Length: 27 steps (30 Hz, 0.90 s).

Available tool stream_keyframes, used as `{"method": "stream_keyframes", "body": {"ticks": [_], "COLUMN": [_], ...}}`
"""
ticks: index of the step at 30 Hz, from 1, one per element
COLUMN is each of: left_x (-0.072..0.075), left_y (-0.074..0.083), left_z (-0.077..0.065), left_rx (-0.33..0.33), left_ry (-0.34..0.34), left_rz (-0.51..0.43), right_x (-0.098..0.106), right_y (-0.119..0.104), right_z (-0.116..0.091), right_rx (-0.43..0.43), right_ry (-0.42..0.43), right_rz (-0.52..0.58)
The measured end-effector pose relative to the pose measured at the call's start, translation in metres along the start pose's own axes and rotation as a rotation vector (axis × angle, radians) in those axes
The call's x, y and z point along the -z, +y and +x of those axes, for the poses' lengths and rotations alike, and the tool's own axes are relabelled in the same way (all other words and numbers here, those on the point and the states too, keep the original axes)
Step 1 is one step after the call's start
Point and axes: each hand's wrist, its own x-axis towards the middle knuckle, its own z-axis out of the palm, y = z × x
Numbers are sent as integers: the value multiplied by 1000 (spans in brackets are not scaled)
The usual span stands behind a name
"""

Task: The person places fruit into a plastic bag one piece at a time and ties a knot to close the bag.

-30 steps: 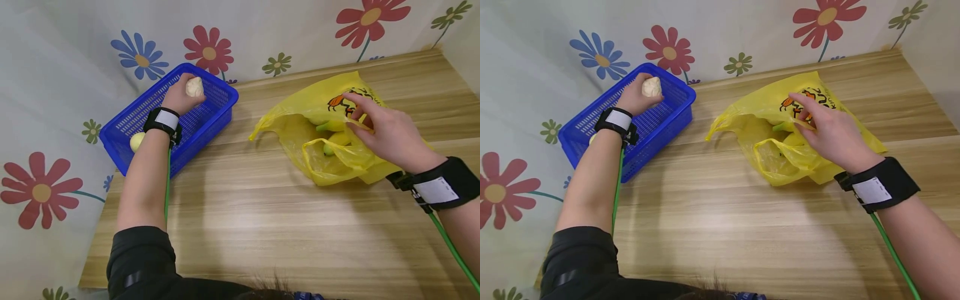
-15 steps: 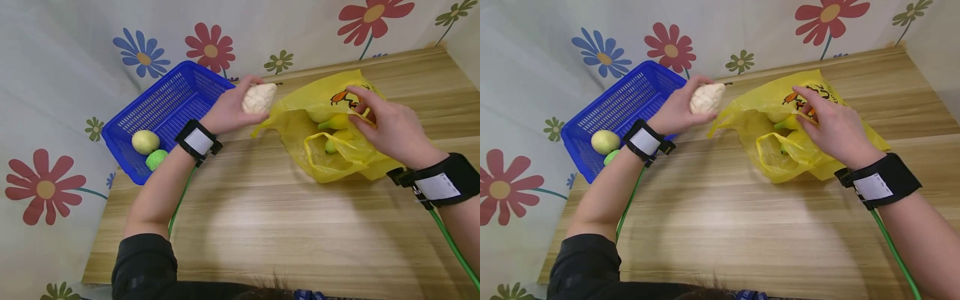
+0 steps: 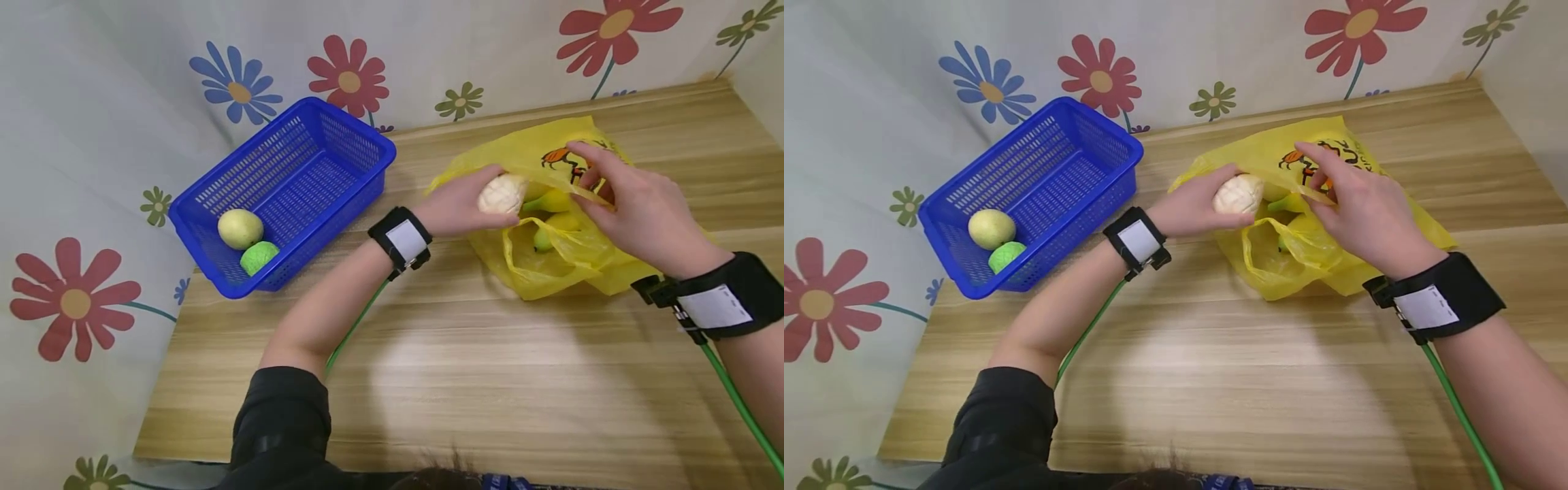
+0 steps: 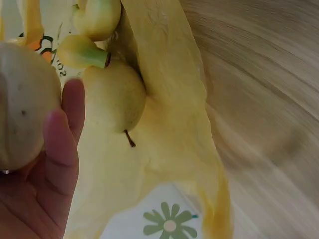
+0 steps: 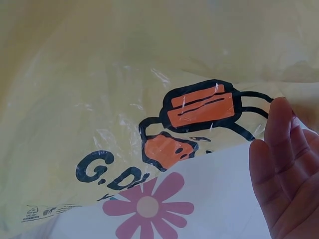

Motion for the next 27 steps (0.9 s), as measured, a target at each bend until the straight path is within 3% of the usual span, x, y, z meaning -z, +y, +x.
{"method": "stream_keyframes", "body": {"ticks": [6,12,17,20,23,27], "left_x": [-13,-17,-23,-30,-37,-42], "left_y": [14,28,39,44,46,44], "left_z": [41,73,93,104,112,114], "left_rx": [70,15,96,110,93,138], "left_ry": [53,19,9,32,63,58], "left_rz": [12,24,194,325,396,414], "right_x": [2,3,4,6,7,7], "right_y": [1,2,5,5,6,5], "right_z": [-1,-2,-3,-3,-3,-3], "right_rx": [6,22,-1,-11,-20,-24], "right_ry": [1,23,33,42,45,48], "right_rz": [13,1,-8,-10,-12,-14]}}
